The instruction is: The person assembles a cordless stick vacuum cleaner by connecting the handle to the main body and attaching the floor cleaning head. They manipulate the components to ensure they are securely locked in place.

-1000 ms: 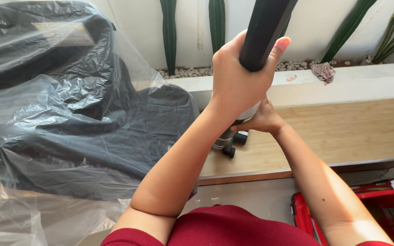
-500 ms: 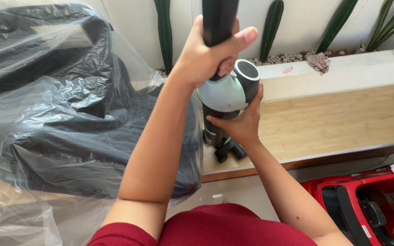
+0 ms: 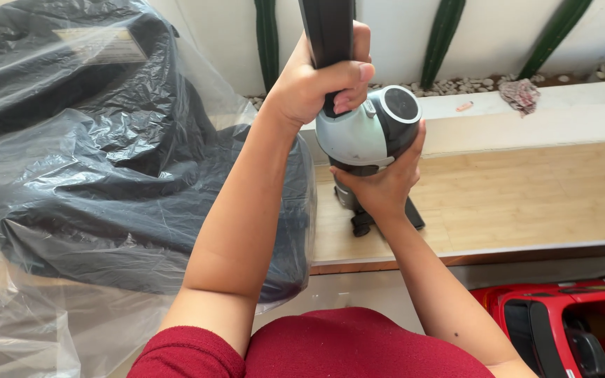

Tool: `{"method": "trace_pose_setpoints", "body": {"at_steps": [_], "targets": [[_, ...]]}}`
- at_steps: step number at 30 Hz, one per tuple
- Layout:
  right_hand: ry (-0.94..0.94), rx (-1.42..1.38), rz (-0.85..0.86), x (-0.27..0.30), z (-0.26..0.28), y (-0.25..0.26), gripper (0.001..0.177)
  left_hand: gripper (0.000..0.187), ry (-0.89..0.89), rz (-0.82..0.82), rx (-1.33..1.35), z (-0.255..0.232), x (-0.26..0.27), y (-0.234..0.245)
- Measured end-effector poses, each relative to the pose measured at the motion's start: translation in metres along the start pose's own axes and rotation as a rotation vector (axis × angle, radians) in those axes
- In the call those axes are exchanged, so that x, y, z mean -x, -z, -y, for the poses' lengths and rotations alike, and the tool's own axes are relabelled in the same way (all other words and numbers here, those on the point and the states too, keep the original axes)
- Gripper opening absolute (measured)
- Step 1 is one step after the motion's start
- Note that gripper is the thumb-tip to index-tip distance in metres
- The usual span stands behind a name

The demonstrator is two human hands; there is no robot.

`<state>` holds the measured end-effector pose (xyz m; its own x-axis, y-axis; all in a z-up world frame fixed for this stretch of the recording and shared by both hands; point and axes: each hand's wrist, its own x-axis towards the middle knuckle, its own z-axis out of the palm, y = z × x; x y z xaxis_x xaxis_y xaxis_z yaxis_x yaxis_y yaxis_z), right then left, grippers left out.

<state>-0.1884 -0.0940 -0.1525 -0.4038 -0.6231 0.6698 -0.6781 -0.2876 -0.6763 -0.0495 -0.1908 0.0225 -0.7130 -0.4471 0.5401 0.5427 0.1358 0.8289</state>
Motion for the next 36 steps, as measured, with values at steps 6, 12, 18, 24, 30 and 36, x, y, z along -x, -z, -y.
{"method": "trace_pose_setpoints", "body": {"at_steps": [6, 12, 18, 24, 30, 36], "targets": [[-0.026, 0.041, -0.006, -0.011, -0.017, -0.004, 0.151, 0.012, 0.020, 0.063, 0.077, 0.008, -0.013, 0.012], [-0.040, 0.042, 0.000, -0.015, -0.033, 0.001, 0.150, 0.008, -0.016, 0.106, 0.091, 0.026, -0.022, 0.011], [-0.050, 0.133, 0.006, -0.015, -0.053, 0.001, 0.154, 0.017, -0.036, 0.128, 0.152, 0.038, -0.018, 0.020], [-0.089, 0.201, 0.016, -0.030, -0.066, -0.003, 0.154, 0.017, -0.153, -0.552, -0.326, 0.042, -0.031, -0.002], [-0.108, 0.229, -0.018, -0.033, -0.069, -0.014, 0.155, 0.023, -0.302, -0.653, -0.072, 0.050, -0.041, 0.003], [-0.053, 0.227, -0.047, -0.026, -0.075, -0.014, 0.152, 0.018, -0.297, -0.595, -0.073, 0.057, -0.036, 0.013]]}}
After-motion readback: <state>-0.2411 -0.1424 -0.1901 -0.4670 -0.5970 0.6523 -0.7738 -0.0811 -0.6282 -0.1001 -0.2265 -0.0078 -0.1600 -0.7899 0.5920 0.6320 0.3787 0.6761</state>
